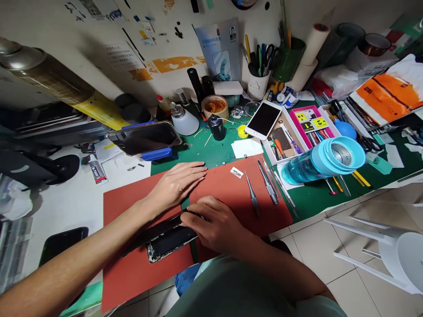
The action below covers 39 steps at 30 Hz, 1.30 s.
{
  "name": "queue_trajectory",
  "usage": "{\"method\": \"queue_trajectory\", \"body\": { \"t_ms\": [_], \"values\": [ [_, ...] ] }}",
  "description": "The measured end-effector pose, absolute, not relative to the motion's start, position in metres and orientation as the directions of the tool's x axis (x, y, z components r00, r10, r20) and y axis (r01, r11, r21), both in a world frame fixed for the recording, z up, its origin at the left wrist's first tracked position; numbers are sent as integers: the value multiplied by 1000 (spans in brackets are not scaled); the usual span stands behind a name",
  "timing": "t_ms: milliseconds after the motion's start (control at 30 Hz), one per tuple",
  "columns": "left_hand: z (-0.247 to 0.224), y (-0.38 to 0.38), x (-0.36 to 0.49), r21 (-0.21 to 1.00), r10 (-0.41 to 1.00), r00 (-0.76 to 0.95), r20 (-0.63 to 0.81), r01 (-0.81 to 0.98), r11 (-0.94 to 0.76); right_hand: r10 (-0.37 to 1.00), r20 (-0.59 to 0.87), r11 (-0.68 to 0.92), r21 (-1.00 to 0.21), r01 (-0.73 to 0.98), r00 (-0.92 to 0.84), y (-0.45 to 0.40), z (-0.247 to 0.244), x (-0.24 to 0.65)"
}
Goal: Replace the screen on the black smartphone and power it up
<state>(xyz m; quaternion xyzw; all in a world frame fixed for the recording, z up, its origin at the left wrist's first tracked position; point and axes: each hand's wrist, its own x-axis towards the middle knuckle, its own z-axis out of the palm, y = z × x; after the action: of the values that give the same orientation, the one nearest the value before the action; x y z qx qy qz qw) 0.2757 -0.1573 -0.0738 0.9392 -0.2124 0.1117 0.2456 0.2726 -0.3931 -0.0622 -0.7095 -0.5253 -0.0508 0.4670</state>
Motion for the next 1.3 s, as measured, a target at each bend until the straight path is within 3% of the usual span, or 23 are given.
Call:
{"method": "queue_trajectory", "body": {
  "t_ms": [233,433,833,1167,1300],
  "values": [
    [-70,-160,272,429,-323,892,315,-437,-790,670,601,1,-589,808,436,-392,-63,274],
    [-71,-177,288,396,-344,913,221,-406,-823,660,615,-7,-570,822,432,-392,-67,273],
    [-66,-179,291,442,-204,966,156,-253,-861,673,608,-3,-567,823,421,-392,-68,273],
    [-41,-172,278,605,-73,959,273,-231,-762,677,585,21,-622,782,447,-393,-66,273],
    [-17,-157,243,761,93,985,147,-53,-647,659,581,35,-658,752,478,-390,-63,274]
  ]
}}
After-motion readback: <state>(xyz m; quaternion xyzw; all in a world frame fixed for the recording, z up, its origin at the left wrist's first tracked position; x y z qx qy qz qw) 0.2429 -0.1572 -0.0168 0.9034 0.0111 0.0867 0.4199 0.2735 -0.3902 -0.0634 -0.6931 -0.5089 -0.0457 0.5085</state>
